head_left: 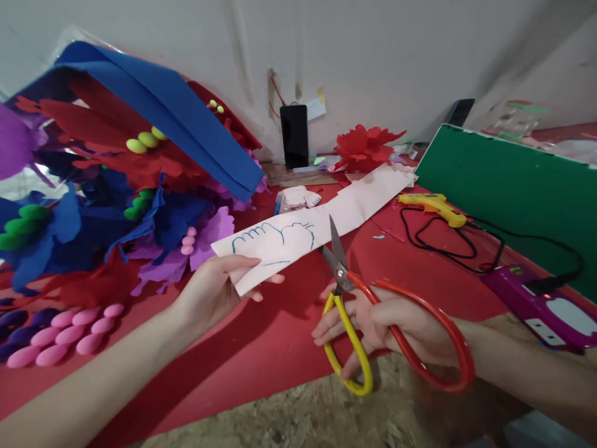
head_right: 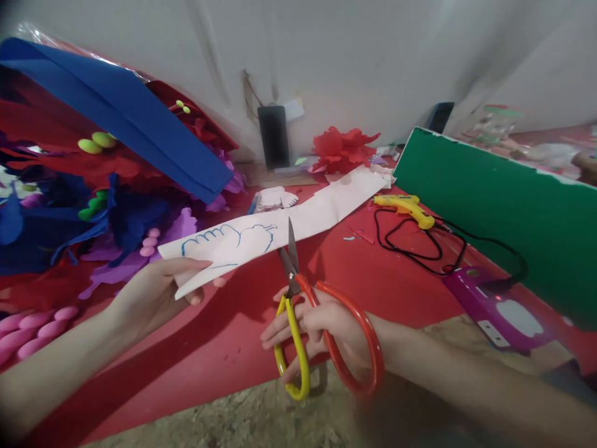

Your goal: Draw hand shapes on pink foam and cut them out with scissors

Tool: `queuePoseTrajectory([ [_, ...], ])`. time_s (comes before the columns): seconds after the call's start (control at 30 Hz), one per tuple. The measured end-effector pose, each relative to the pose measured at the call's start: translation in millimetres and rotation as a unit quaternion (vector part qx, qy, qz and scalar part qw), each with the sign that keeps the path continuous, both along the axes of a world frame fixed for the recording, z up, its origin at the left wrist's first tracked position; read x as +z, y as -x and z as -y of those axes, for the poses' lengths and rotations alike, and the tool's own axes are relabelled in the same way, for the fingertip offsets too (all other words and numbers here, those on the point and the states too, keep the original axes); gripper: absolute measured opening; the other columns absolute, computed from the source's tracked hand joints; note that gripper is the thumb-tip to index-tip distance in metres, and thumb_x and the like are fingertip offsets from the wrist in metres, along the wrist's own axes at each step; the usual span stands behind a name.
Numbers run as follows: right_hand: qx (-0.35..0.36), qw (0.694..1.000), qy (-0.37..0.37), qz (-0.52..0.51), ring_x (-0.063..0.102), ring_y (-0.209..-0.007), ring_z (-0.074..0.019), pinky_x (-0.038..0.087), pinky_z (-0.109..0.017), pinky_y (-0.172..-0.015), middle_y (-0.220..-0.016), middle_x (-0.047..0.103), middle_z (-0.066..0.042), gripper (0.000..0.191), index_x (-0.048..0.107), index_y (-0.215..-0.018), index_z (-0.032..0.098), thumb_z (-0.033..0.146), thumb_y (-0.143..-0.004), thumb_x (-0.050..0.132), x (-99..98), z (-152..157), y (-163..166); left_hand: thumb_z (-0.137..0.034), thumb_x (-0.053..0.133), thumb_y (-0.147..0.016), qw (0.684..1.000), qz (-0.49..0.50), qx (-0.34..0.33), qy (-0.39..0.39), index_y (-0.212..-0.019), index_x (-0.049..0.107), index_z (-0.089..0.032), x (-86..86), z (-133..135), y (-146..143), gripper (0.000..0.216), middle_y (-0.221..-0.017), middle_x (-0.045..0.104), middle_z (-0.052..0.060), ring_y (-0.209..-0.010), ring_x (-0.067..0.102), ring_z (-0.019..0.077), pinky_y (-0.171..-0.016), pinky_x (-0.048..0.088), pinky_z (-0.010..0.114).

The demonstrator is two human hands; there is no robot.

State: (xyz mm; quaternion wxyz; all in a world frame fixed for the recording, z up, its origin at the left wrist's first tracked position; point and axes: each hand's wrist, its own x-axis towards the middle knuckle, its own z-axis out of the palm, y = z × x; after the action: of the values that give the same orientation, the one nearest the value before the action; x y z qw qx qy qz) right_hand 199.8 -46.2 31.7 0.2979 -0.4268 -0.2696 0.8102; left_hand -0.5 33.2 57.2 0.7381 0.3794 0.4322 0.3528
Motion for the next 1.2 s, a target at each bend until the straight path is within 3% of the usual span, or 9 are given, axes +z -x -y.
queuePoseTrajectory([
  [0.17, -0.018, 0.999, -0.030, -0.019, 0.059, -0.087, -0.0234, 0.055, -0.039, -0.059, -0.083, 0.063, -0.010, 0.056, 0.038, -0.097, 0.017, 0.013, -0.041, 0.043, 2.2, -11, -2, 0.005, 0.041, -0.074, 1.000, -0.011, -0.014, 0.019, -0.115, 0.043, 0.006, -0.7, 3, 1, 0.041, -0.063, 0.069, 0.008, -0.047, 0.064, 0.0170, -0.031, 0.045, 0.018],
  [0.3, -0.053, 0.998, -0.042, -0.008, 0.056, -0.062, -0.0155, 0.052, -0.029, -0.047, -0.071, 0.059, -0.005, 0.033, 0.042, -0.086, 0.016, 0.013, -0.053, 0.045, 3.1, -15, -1, 0.004, 0.043, -0.074, 0.999, -0.024, -0.025, 0.028, -0.112, 0.047, 0.007, -0.2, 2, -1, 0.038, -0.068, 0.070, 0.011, -0.051, 0.065, 0.0178, -0.033, 0.045, 0.019],
  [0.4, -0.069, 0.997, -0.034, 0.021, 0.045, -0.044, -0.0095, 0.046, -0.024, -0.037, -0.059, 0.050, 0.001, 0.011, 0.043, -0.081, 0.017, 0.024, -0.073, 0.043, 1.8, -17, 3, 0.003, 0.043, -0.074, 0.999, -0.032, -0.025, 0.031, -0.109, 0.049, 0.007, -1.9, 1, -4, 0.037, -0.066, 0.070, 0.011, -0.051, 0.064, 0.0182, -0.033, 0.045, 0.019],
  [0.53, -0.083, 0.994, 0.006, 0.076, 0.022, -0.029, -0.0043, 0.028, -0.016, -0.027, -0.044, 0.034, 0.008, 0.020, 0.039, -0.073, 0.018, 0.034, -0.085, 0.039, -2.1, -20, 8, 0.002, 0.043, -0.073, 0.999, -0.038, -0.015, 0.022, -0.107, 0.051, 0.004, -6.5, 0, -4, 0.035, -0.069, 0.070, 0.011, -0.050, 0.064, 0.0168, -0.033, 0.045, 0.019],
  [0.6, -0.085, 0.993, 0.020, 0.076, 0.018, -0.029, -0.0038, 0.023, -0.015, -0.027, -0.041, 0.031, 0.009, 0.021, 0.037, -0.070, 0.018, 0.032, -0.086, 0.036, -3.2, -21, 9, 0.002, 0.043, -0.074, 0.999, -0.045, -0.016, 0.012, -0.106, 0.052, 0.003, -8.8, 0, -2, 0.034, -0.070, 0.070, 0.011, -0.050, 0.064, 0.0166, -0.033, 0.045, 0.018],
  [0.7, -0.075, 0.997, 0.002, 0.013, 0.034, -0.036, -0.0061, 0.030, -0.016, -0.034, -0.048, 0.043, 0.004, 0.004, 0.040, -0.075, 0.017, 0.020, -0.077, 0.038, -3.5, -23, 5, 0.002, 0.043, -0.074, 0.998, -0.053, -0.029, 0.001, -0.106, 0.051, 0.005, -11.2, -2, 1, 0.033, -0.066, 0.070, 0.010, -0.050, 0.064, 0.0171, -0.035, 0.047, 0.019],
  [0.87, -0.050, 0.998, -0.034, 0.018, 0.049, -0.054, -0.0121, 0.040, -0.021, -0.043, -0.064, 0.053, -0.002, 0.031, 0.046, -0.084, 0.015, 0.010, -0.054, 0.043, 1.4, -31, -10, 0.001, 0.043, -0.074, 0.998, -0.051, -0.048, -0.010, -0.103, 0.053, 0.005, -13.4, -5, 4, 0.031, -0.056, 0.067, 0.008, -0.049, 0.064, 0.0195, -0.035, 0.048, 0.021],
  [1.0, -0.019, 0.995, -0.006, 0.100, 0.038, -0.039, -0.0069, 0.032, -0.018, -0.035, -0.051, 0.046, 0.002, 0.008, 0.045, -0.075, 0.015, 0.022, -0.075, 0.041, 8.7, -41, -17, 0.000, 0.045, -0.072, 0.997, -0.047, -0.062, -0.023, -0.093, 0.057, 0.001, -15.4, -7, 5, 0.024, -0.054, 0.067, 0.008, -0.046, 0.063, 0.0200, -0.034, 0.047, 0.022],
  [1.2, 0.005, 0.992, 0.001, 0.125, 0.023, -0.029, -0.0030, 0.017, -0.014, -0.029, -0.039, 0.031, 0.009, 0.025, 0.039, -0.072, 0.017, 0.039, -0.085, 0.041, 2.0, -43, -18, -0.001, 0.044, -0.072, 0.996, -0.041, -0.072, -0.041, -0.069, 0.058, -0.006, -15.9, -6, 2, 0.015, -0.051, 0.066, 0.009, -0.044, 0.062, 0.0199, -0.034, 0.048, 0.022],
])
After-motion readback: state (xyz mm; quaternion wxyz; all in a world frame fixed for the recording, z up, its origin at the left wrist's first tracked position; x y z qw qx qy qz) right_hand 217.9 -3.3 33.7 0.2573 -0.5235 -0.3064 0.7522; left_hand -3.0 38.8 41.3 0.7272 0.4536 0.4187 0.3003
